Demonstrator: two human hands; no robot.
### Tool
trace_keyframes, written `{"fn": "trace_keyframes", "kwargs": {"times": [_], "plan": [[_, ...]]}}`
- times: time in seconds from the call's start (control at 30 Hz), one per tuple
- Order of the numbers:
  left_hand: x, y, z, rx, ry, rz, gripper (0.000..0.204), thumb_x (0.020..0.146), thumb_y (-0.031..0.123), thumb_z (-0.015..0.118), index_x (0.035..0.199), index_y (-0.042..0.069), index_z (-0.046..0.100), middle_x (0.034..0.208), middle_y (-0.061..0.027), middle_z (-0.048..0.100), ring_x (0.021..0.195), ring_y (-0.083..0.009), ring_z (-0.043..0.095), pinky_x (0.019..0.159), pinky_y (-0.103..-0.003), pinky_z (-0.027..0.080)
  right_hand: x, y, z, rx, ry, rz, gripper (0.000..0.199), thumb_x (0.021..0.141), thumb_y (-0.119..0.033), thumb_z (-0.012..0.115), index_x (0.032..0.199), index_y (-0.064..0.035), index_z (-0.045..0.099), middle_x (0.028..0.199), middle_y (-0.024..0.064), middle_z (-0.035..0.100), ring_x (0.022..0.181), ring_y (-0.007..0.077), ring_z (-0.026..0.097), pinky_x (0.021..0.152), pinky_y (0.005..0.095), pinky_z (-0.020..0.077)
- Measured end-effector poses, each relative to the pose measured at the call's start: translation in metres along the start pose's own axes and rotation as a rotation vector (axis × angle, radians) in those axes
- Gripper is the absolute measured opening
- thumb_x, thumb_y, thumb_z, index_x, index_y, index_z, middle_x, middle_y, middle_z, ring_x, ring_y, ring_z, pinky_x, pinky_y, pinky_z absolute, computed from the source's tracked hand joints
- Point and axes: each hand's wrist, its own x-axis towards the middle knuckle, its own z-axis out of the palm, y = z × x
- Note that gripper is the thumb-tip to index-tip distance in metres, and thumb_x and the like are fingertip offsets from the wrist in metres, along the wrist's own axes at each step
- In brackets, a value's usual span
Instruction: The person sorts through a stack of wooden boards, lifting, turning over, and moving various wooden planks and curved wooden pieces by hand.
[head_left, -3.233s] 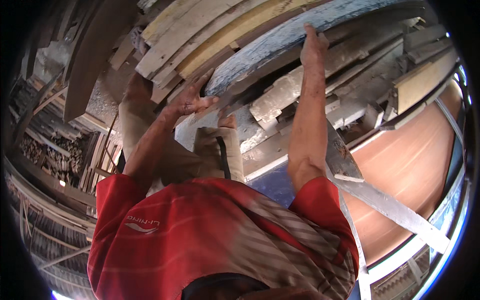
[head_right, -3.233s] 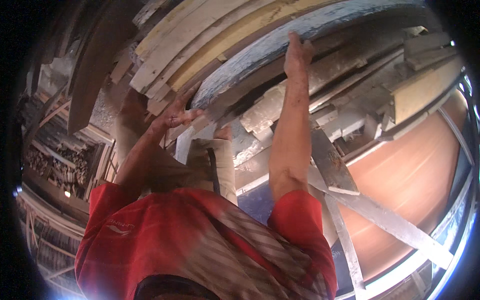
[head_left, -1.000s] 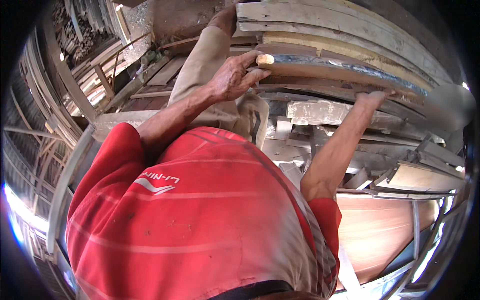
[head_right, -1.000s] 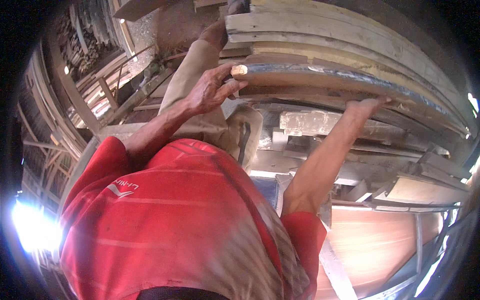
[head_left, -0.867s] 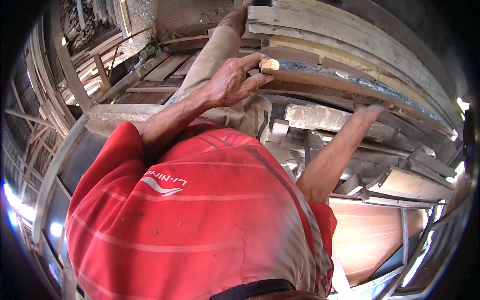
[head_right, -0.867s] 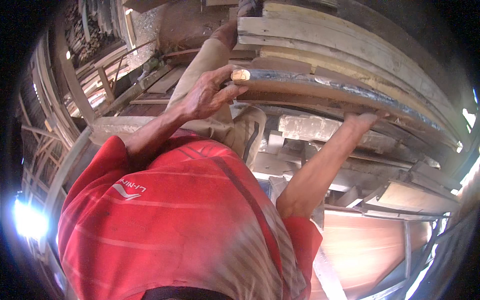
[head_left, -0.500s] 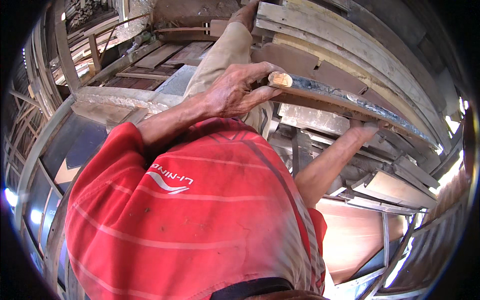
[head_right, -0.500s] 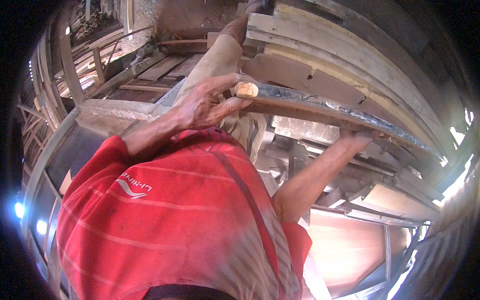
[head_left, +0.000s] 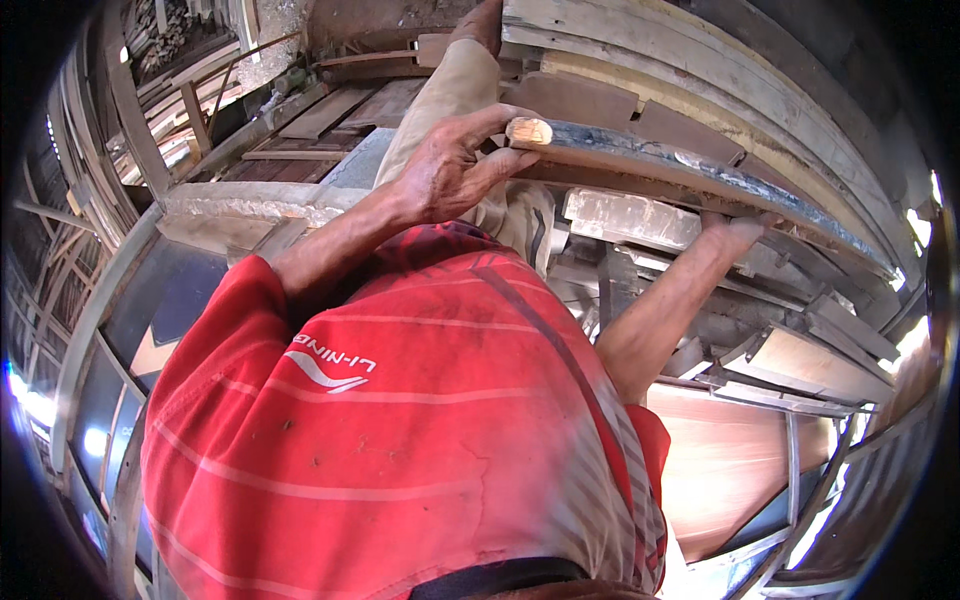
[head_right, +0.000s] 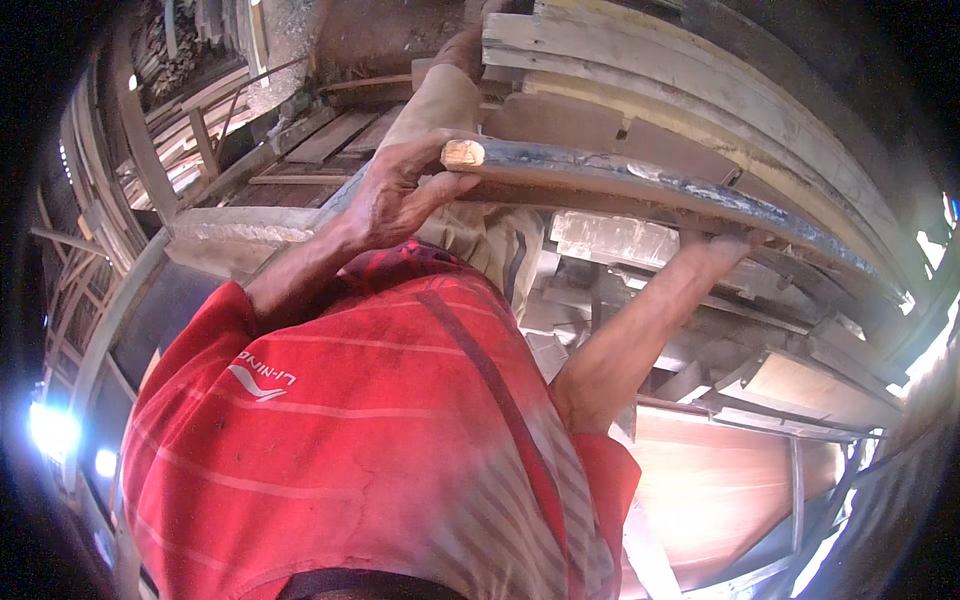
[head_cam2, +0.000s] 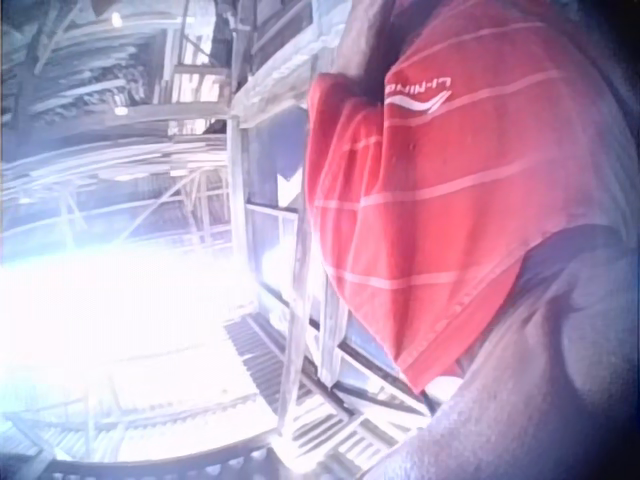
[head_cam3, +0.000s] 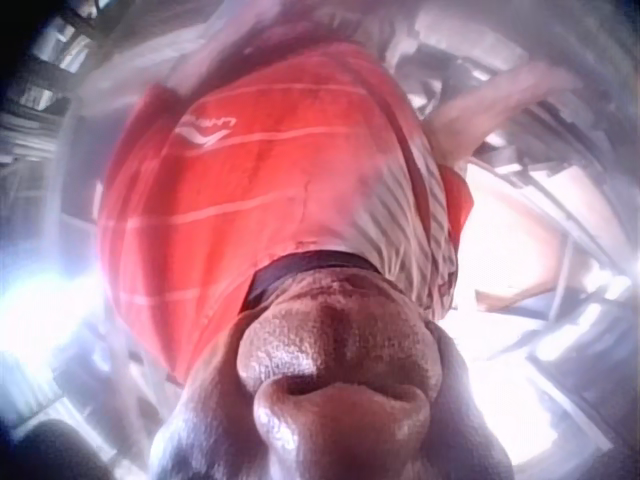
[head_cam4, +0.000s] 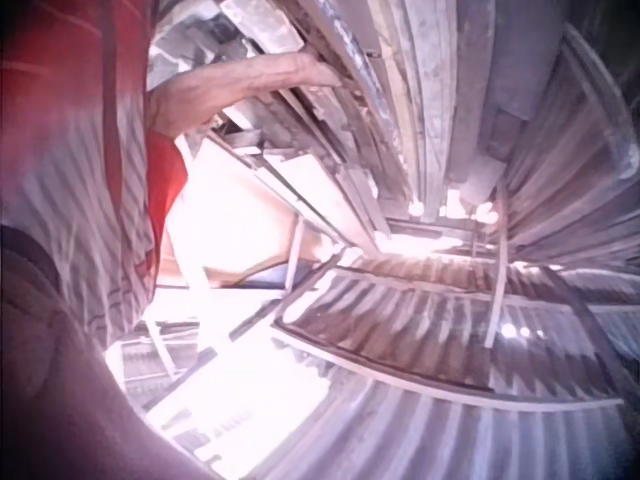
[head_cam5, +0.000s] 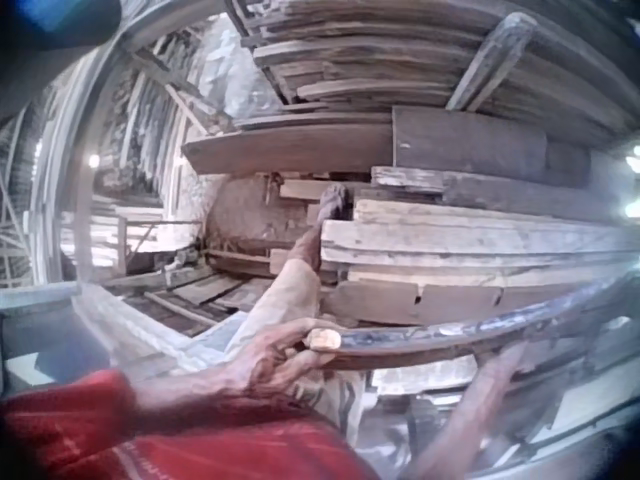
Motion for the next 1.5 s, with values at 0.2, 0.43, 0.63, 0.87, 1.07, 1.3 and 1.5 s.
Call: {"fn": "trace_keyframes", "kwargs": {"times": [0.2,0.43,0.63,0.87,1.07,1.3,1.5], "plan": [[0.0,-0.009,0.003,0.04,0.058,-0.002,0.031,0.094,0.018,0.066,0.119,0.002,0.06,0.104,-0.0148,0.07,0.099,-0.0226,0.067,0.087,-0.035,0.051,0.007,0.005,-0.005,0.008,-0.047,0.004,0.079,0.092,-0.072,0.036,0.149,-0.0177,0.036,0.152,0.0148,0.035,0.138,0.039,0.036,0.101,0.069,0.0393],[-0.003,-0.007,0.002,0.107,0.071,0.008,0.029,0.094,0.016,0.066,0.119,0.003,0.061,0.102,-0.0142,0.071,0.095,-0.0242,0.068,0.085,-0.036,0.052,0.02,0.016,-0.014,0.094,-0.047,0.017,0.078,0.091,-0.073,0.036,0.147,-0.0179,0.04,0.151,0.0138,0.036,0.137,0.0384,0.037,0.101,0.0683,0.0396],[-0.001,-0.007,0.001,0.086,0.082,0.019,0.03,0.093,0.015,0.066,0.121,0.005,0.062,0.101,-0.0137,0.071,0.094,-0.0239,0.069,0.085,-0.035,0.052,0.037,0.021,-0.017,0.123,-0.162,0.018,0.082,0.088,-0.076,0.037,0.146,-0.0183,0.041,0.15,0.014,0.038,0.137,0.0379,0.036,0.1,0.0684,0.0396],[0.001,0.011,0.005,0.149,0.056,-0.193,0.035,0.092,0.009,0.066,0.126,0.004,0.061,0.112,-0.0135,0.069,0.105,-0.0207,0.064,0.095,-0.034,0.049,0.068,0.04,-0.055,0.285,-0.084,-0.056,0.087,0.087,-0.076,0.046,0.145,-0.0123,0.041,0.145,0.0155,0.042,0.136,0.035,0.038,0.111,0.0553,0.0339],[-0.004,0.006,0.001,0.332,0.016,-0.074,0.027,0.095,0.016,0.063,0.116,-0.001,0.061,0.099,-0.0141,0.067,0.095,-0.0207,0.063,0.086,-0.032,0.048,0.055,0.043,-0.045,0.518,-0.158,-0.055,0.074,0.09,-0.064,0.055,0.142,-0.0123,0.044,0.14,0.0113,0.049,0.127,0.0303,0.047,0.106,0.0479,0.0414],[0.005,0.008,-0.001,0.109,-0.002,-0.096,0.034,0.096,0.025,0.062,0.118,-0.001,0.061,0.101,-0.0096,0.067,0.093,-0.0164,0.059,0.084,-0.031,0.047,0.051,0.032,-0.055,0.387,-0.041,-0.026,0.068,0.095,-0.054,0.056,0.145,-0.0098,0.043,0.144,0.0101,0.048,0.131,0.0288,0.046,0.11,0.0478,0.0378],[-0.004,0.013,-0.009,-0.078,0.054,-0.077,0.04,0.096,0.026,0.06,0.125,-0.001,0.059,0.103,-0.0064,0.062,0.091,-0.0106,0.052,0.08,-0.026,0.043,0.047,0.029,-0.041,0.468,-0.003,-0.023,0.081,0.089,-0.055,0.066,0.145,-0.0019,0.042,0.145,0.0123,0.047,0.131,0.0283,0.045,0.11,0.0435,0.0365]]}}
